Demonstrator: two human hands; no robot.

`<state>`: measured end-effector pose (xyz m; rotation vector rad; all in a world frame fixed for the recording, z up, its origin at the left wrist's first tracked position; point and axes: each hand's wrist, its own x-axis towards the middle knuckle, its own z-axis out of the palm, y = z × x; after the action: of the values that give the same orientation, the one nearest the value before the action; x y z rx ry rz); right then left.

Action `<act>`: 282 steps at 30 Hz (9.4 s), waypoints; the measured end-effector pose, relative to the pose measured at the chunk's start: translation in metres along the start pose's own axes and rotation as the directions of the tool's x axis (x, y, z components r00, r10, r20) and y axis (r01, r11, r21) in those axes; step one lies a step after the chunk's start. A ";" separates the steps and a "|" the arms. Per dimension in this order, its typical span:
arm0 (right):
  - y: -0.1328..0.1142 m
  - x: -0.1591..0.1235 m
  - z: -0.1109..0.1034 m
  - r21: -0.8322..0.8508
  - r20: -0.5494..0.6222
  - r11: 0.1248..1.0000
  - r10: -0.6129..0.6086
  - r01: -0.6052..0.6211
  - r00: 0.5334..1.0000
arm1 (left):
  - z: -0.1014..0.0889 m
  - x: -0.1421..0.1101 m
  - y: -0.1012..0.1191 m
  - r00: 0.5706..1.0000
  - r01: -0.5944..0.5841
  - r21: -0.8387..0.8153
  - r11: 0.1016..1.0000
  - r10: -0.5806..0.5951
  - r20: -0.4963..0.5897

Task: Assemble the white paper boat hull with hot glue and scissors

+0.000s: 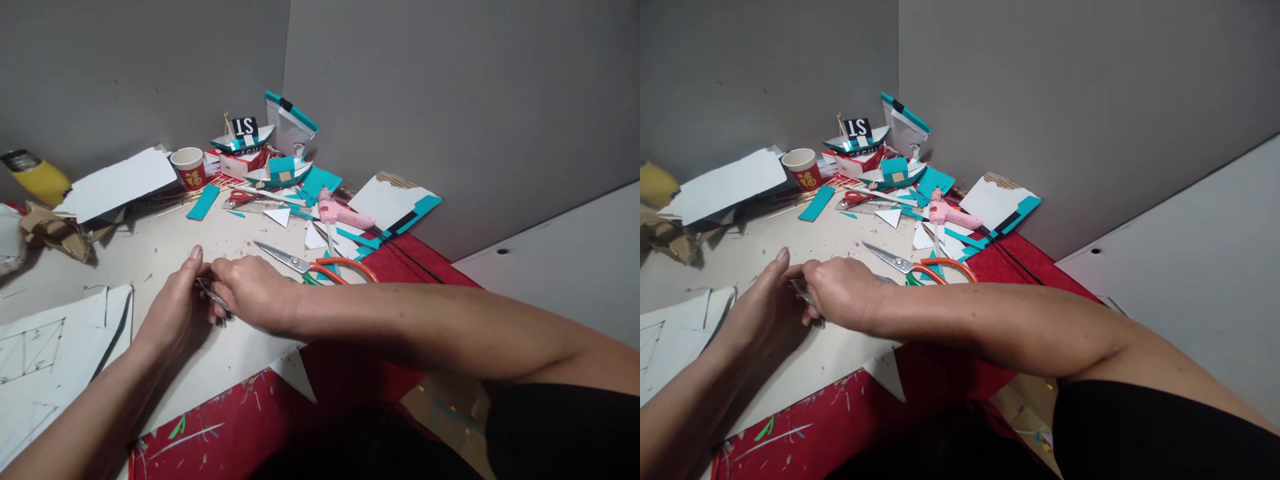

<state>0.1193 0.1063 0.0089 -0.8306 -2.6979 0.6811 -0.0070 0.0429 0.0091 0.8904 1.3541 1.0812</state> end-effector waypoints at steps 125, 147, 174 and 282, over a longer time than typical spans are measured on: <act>0.024 -0.062 -0.027 -0.390 0.181 0.906 -0.101 0.166 0.978 | -0.002 0.003 -0.005 0.995 -0.090 0.434 0.897 0.104 -0.008; 0.035 -0.035 -0.043 0.288 0.158 0.956 0.005 -0.051 0.987 | -0.002 -0.001 -0.011 0.936 -0.255 0.594 0.763 0.348 -0.045; 0.006 -0.028 -0.021 0.222 -0.030 0.962 0.167 -0.156 0.986 | 0.011 -0.013 -0.013 0.891 -0.260 0.475 0.841 0.399 -0.219; -0.017 0.007 0.040 0.096 -0.456 0.986 0.167 -0.139 0.874 | 0.012 0.008 -0.039 0.585 -0.304 0.247 0.920 0.385 -0.714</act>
<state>0.0915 0.0834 -0.0161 -1.0479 -2.1893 0.5108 0.0072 0.0408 -0.0299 0.8190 1.9827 1.8458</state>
